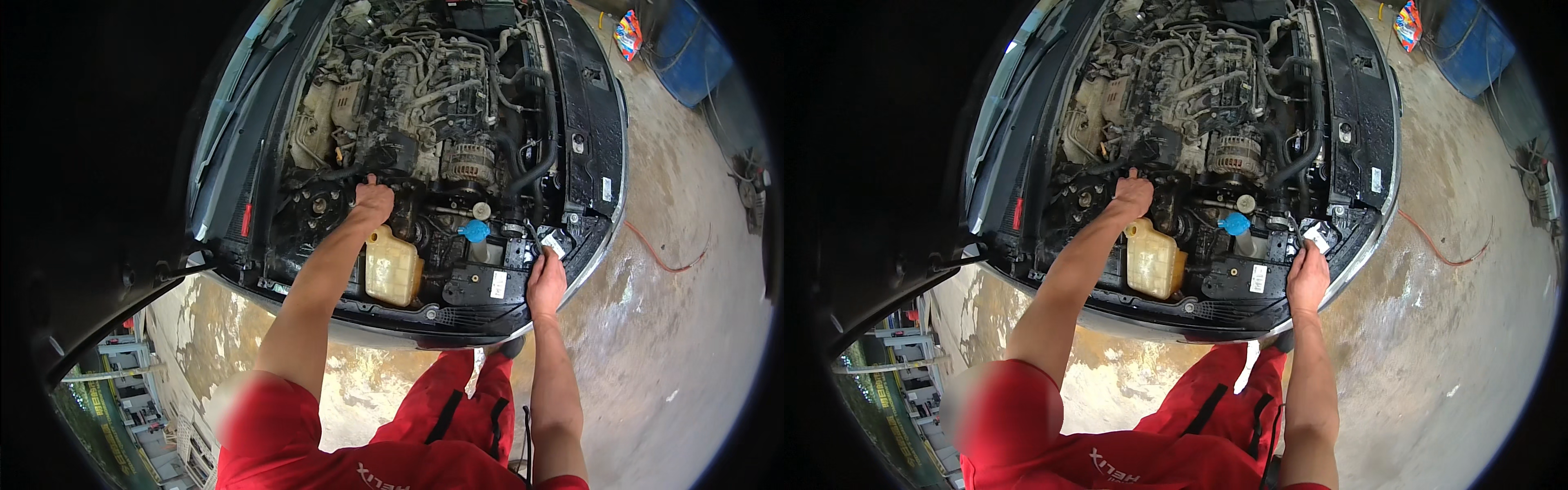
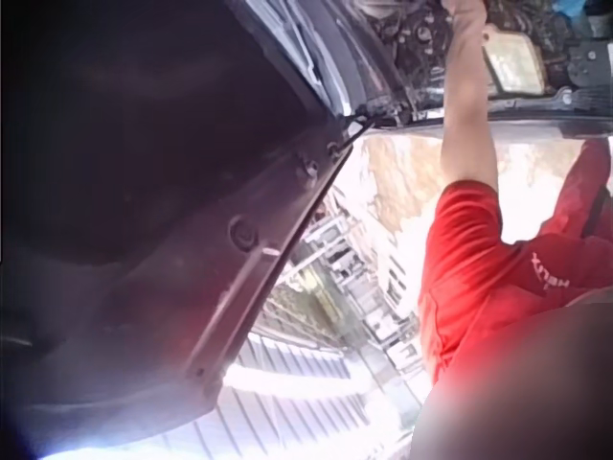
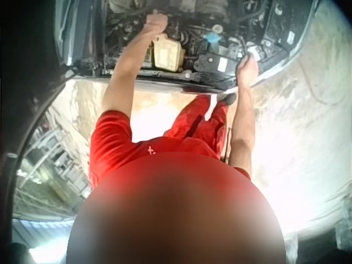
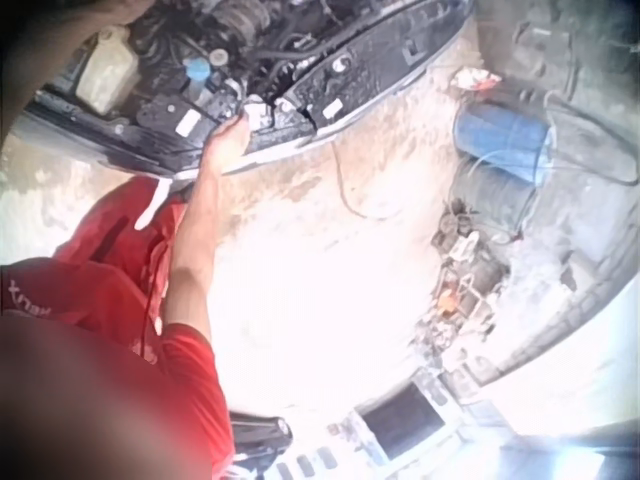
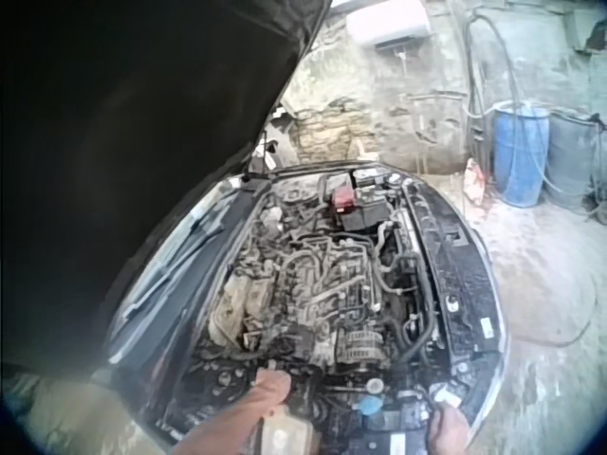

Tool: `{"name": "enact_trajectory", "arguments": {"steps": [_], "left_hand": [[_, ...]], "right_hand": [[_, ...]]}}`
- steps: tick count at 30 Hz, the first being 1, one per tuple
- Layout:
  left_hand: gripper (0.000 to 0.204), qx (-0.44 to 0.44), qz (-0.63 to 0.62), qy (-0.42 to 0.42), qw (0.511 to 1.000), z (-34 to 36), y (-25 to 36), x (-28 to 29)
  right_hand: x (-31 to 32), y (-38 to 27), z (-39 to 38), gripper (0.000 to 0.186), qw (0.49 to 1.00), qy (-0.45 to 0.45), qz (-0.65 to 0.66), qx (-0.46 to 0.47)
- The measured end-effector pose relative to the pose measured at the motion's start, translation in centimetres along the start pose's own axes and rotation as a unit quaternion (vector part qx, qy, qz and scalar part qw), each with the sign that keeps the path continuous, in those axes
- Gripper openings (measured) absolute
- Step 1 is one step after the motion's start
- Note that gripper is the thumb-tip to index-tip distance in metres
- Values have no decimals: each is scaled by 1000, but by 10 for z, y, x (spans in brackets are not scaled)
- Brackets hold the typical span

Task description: The person works under the open hood of a car, using a wrench to loosen and tighten bolts on engine components. They repeatedly reach into the engine bay, adjust parts, and reposition tools while another person stands nearby.

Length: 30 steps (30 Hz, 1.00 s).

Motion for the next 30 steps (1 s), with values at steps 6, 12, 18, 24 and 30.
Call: {"name": "enact_trajectory", "arguments": {"steps": [6, 12, 18, 24, 30], "left_hand": [[25, 10, 14, -19, 1000, -21, 7, 14], [24, -34, 58, 4, 998, -27, 14, 26], [86, -103, 43, -14, 994, -10, 13, 18], [94, -189, 71, -69, 977, -6, 22, 10], [86, -177, 68, -131, 973, 4, 23, 7]], "right_hand": [[1, -2, 0, 21, 1000, 1, 0, 4], [0, -1, -1, 21, 1000, -6, -5, -1], [-1, 0, -1, 22, 1000, -1, -15, 4], [0, -1, -1, 22, 1000, 5, -20, 10], [1, -2, 1, 22, 1000, 4, -18, 7]]}}
Point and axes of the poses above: each hand's wrist, its own z-axis towards the middle knuckle, its own x-axis out of the back of the hand, y = z × x, the point moved 9 cm from there along z, towards the middle knuckle
